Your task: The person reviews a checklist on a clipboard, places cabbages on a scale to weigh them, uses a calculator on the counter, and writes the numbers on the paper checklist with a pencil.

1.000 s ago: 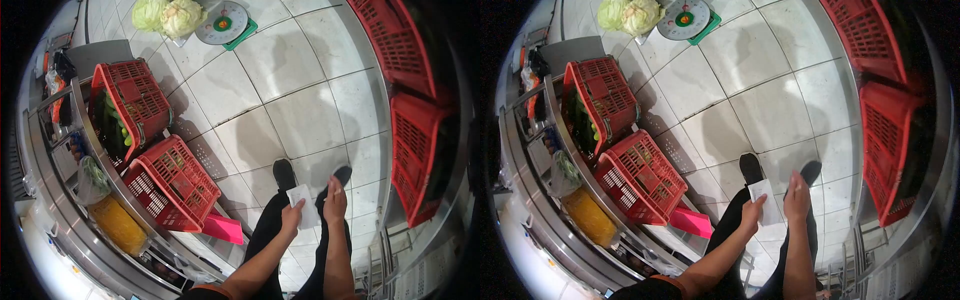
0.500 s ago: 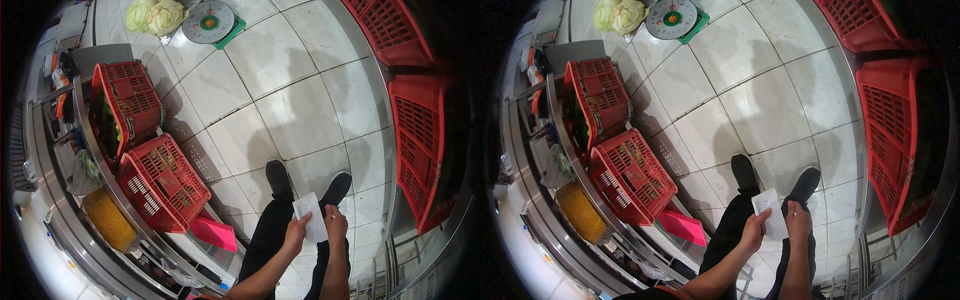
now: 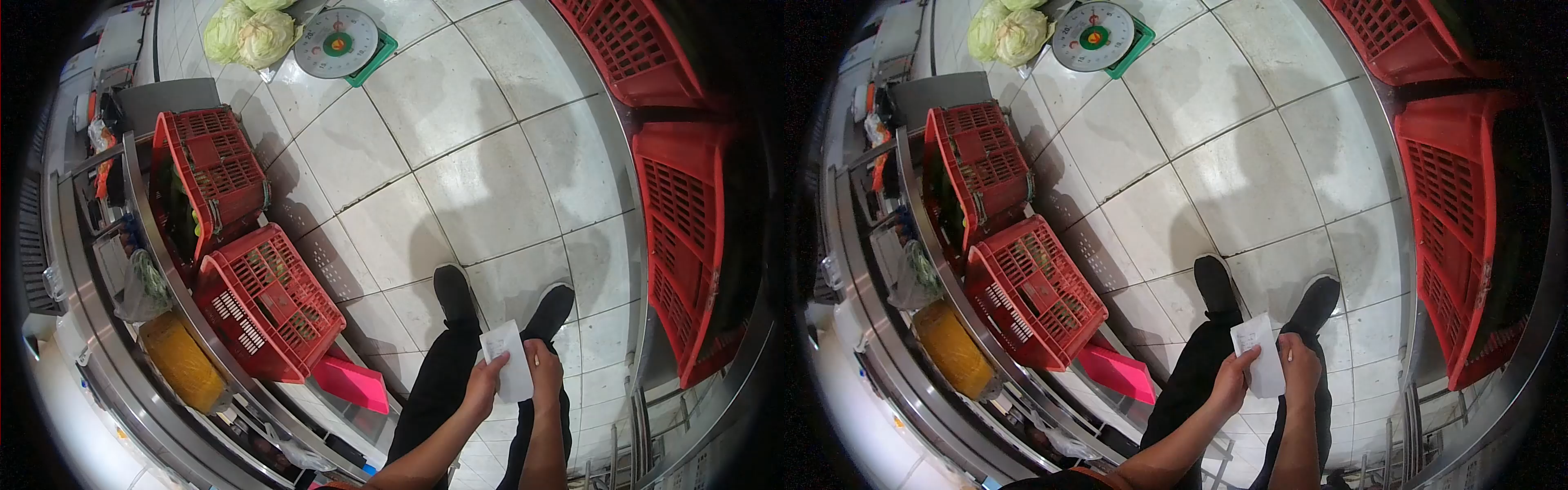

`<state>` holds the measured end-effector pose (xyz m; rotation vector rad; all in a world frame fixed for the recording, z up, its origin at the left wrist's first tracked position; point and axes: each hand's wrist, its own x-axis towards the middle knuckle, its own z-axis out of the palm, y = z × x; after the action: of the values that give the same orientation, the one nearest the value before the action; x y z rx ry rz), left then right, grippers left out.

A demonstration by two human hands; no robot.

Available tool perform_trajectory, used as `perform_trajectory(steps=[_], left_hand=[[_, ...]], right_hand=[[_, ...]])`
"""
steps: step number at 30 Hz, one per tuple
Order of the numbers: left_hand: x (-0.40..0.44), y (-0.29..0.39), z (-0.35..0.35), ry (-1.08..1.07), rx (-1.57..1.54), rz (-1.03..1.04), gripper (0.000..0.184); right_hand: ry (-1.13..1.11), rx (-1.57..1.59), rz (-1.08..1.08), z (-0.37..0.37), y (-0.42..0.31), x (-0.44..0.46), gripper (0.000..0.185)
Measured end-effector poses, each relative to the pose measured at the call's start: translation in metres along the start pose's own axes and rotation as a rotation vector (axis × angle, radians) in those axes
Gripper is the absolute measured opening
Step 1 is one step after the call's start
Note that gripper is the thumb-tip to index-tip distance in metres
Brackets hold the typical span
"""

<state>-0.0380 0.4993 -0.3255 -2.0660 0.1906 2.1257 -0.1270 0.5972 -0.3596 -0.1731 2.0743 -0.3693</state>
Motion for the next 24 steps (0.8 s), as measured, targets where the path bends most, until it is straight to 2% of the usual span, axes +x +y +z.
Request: perform_trajectory(steps=[5,24], left_hand=[[-0.0022,0.0045,0.0032,0.017,0.004,-0.003,0.039],[0.0016,0.0043,0.0001,0.006,-0.037,-0.005,0.039]], right_hand=[[0.026,0.023,-0.03,0.0017,-0.0013,0.0004,0.027],[-0.029,-0.01,-0.005,0.0032,-0.0041,0.0035,0.025]])
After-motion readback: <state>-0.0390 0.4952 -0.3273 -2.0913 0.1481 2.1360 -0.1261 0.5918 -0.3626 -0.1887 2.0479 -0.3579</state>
